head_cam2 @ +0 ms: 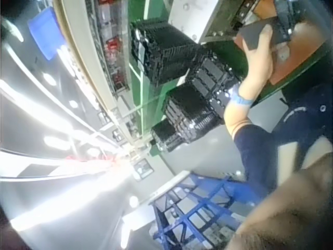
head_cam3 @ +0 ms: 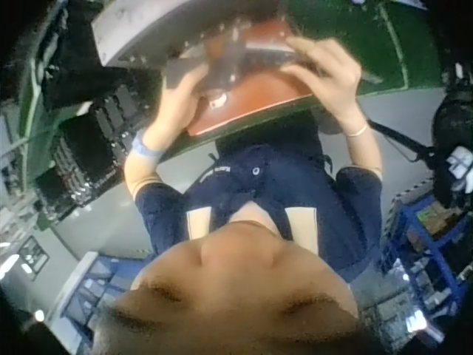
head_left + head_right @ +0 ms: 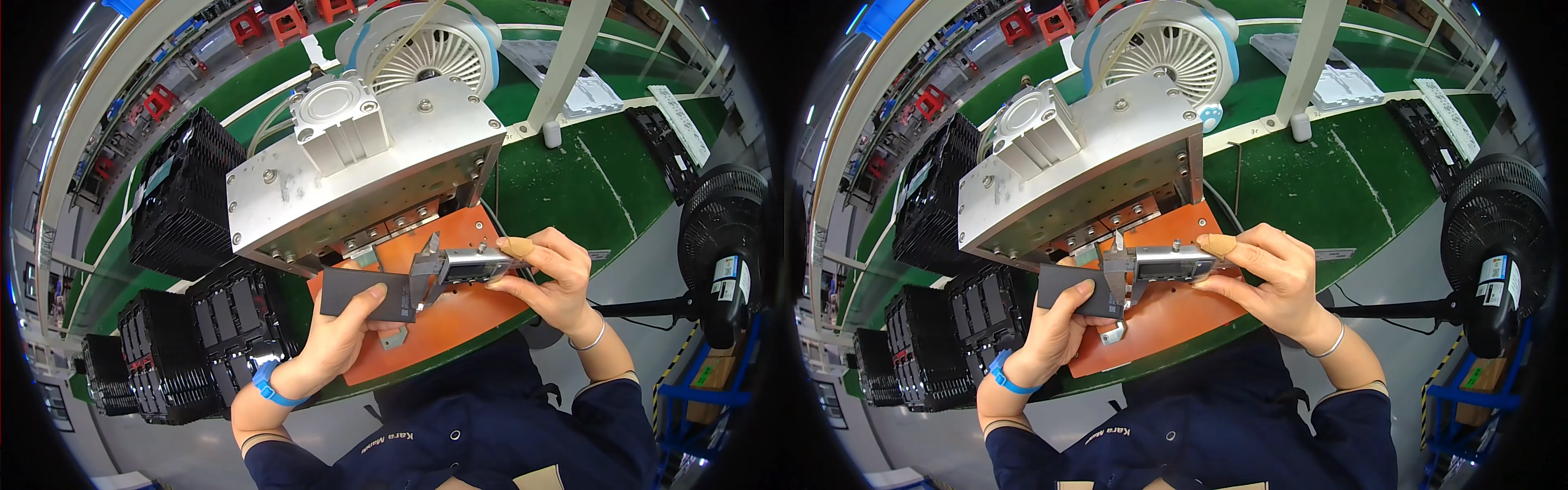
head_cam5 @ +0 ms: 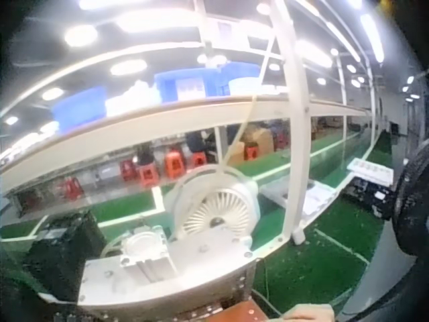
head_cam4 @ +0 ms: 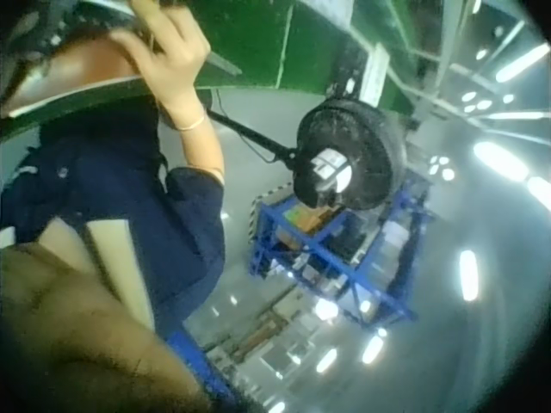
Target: The person repeatedly places small black rectangular components into a jig on a workbench, presses them down, and then removes them. They periodically use a caliper to measure the components before placing them back into a stack. The process is repetitive and involves handling the components one at a time.
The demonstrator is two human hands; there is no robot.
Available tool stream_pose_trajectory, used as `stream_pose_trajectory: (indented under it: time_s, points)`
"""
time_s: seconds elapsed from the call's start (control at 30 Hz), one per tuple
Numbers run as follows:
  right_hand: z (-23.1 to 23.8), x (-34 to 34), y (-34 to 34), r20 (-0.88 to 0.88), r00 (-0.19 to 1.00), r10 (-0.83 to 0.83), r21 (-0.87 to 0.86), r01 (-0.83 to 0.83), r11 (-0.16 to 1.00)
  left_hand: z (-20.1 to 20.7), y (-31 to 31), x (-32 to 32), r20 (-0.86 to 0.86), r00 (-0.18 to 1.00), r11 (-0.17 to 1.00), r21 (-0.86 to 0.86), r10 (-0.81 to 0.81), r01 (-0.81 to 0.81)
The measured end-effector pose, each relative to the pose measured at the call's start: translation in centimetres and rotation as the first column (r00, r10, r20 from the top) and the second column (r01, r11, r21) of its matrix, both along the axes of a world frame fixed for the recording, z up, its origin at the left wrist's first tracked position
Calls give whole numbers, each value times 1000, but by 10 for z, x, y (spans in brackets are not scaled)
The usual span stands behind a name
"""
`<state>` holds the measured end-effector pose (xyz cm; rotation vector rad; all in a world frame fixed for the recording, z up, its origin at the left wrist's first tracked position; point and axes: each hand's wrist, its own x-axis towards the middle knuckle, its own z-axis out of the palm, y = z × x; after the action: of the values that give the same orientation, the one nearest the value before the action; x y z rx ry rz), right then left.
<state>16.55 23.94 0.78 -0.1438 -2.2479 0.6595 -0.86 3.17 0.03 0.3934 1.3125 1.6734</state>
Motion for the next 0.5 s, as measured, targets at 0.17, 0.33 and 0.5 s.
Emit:
stream_pose_trajectory:
  time_s: [0.17, 0.33, 0.5]
  points:
    - [-1, -1, 2, -5, 1000, -6, 8, 6, 1000, -2, 3, 0, -35, 999, 999, -26, 25, -26]
    - [1, -1, 0, 19, 1000, -11, -2, 11, 1000, -1, -1, -2, 79, 997, 1000, 11, -4, 3]
    - [-6, 19, 1, 75, 996, -38, -199, 52, 979, 20, -30, -9, -58, 991, 992, 7, 124, -124]
